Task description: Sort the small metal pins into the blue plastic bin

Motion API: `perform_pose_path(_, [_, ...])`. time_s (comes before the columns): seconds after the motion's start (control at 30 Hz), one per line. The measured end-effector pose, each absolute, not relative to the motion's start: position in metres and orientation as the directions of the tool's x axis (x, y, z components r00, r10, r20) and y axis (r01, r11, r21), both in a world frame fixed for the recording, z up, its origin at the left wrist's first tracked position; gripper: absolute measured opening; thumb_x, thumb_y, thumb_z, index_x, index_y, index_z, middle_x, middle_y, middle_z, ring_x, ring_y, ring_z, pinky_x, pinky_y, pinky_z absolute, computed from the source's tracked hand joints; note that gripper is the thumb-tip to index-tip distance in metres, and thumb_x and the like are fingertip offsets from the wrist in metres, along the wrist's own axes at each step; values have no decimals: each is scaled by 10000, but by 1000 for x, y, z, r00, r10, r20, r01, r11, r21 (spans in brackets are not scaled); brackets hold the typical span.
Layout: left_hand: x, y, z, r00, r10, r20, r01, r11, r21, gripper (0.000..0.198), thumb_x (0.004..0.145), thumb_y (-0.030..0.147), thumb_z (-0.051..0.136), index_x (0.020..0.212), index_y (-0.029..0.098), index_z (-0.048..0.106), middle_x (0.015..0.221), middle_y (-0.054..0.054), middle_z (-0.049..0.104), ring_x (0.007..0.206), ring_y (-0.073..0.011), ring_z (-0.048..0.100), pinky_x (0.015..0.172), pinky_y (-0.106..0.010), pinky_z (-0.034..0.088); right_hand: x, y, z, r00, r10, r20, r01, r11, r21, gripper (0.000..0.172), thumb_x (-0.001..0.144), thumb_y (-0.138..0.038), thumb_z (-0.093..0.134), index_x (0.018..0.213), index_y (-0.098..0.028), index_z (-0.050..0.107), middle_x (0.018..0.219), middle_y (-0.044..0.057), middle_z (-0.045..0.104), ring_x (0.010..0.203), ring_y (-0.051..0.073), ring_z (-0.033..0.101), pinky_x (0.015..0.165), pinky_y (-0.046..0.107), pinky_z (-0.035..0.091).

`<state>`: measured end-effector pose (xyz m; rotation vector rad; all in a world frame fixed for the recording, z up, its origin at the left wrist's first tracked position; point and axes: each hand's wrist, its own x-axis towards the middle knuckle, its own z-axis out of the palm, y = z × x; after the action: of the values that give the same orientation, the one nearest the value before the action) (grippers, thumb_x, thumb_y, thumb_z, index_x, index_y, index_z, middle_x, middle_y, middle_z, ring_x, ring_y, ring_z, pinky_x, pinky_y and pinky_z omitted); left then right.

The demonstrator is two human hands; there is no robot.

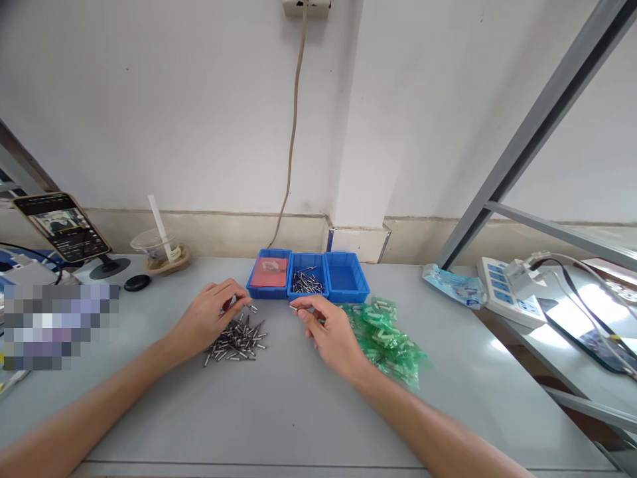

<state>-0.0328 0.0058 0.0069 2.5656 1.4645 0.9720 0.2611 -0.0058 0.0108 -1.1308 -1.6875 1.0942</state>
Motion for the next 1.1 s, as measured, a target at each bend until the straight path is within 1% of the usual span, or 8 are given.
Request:
perform_pose_path(0.27, [-32, 4, 8, 358, 786, 504, 768, -555, 320, 328, 1139, 428, 419, 968, 224, 611, 945, -5, 688, 708, -165, 523, 825, -366, 396, 263, -3, 9, -245, 962, 121, 179, 168, -969, 281, 914, -464, 746, 1101, -254, 741, 894, 25, 692, 626, 147, 595, 440, 237, 419])
perform_pose_path(0.43, [-32, 4, 8, 351, 792, 499, 771, -547, 326, 313, 1133, 428, 439, 955, 230, 602, 932, 5, 680, 699, -167, 526, 821, -361, 400, 264, -2, 6, -242, 962, 129, 200, 179, -963, 268, 927, -498, 737, 1007, -243, 755, 793, -1, 647, 580, 128, 516, 490, 256, 415])
perform_pose_path(0.53, [-32, 4, 8, 356, 792, 496, 769, -550, 325, 303, 1135, 412, 439, 956, 229, 600, 939, 6, 679, 710, -168, 528, 833, -362, 395, 264, -3, 9, -251, 960, 127, 192, 178, -965, 311, 967, -537, 681, 965, -232, 738, 801, -4, 624, 566, 112, 480, 501, 254, 391])
perform_pose_path(0.63, [-32, 4, 9, 362, 792, 492, 766, -554, 327, 296, 1134, 408, 443, 962, 228, 601, 942, 5, 677, 716, -170, 530, 835, -363, 389, 262, -5, 14, -270, 961, 58, 146, 100, -984, 382, 994, -583, 621, 955, -215, 713, 821, -1, 607, 549, 95, 454, 485, 240, 352])
perform_pose_path(0.77, [-32, 4, 9, 363, 791, 493, 764, -556, 328, 301, 1133, 407, 444, 950, 226, 599, 933, 8, 673, 702, -166, 522, 826, -360, 386, 260, -7, 19, -303, 952, -31, 45, -18, -999, 421, 978, -619, 626, 935, -203, 675, 746, -41, 498, 523, 76, 398, 467, 218, 306])
perform_pose_path(0.93, [-33, 5, 8, 364, 782, 506, 764, -561, 319, 299, 1133, 404, 445, 954, 226, 605, 929, 5, 676, 699, -166, 521, 816, -356, 387, 260, -6, 19, -316, 948, -40, -51, -59, -997, 381, 966, -583, 657, 1014, -206, 670, 822, -35, 524, 533, 64, 402, 473, 213, 319])
perform_pose_path(1.0, [-33, 5, 7, 363, 780, 510, 763, -563, 318, 299, 1132, 406, 448, 953, 225, 604, 930, 5, 677, 692, -164, 518, 813, -355, 387, 260, -6, 19, -310, 950, -17, -51, -34, -998, 352, 966, -551, 668, 1070, -214, 666, 893, -18, 574, 537, 61, 422, 475, 213, 336])
perform_pose_path(1.1, [-32, 5, 7, 364, 786, 499, 765, -558, 322, 301, 1135, 408, 441, 958, 223, 600, 937, 5, 676, 705, -166, 524, 822, -355, 386, 260, -6, 20, -283, 959, 10, -8, 8, -1000, 320, 966, -523, 677, 1064, -219, 647, 957, 2, 632, 533, 60, 440, 480, 220, 362])
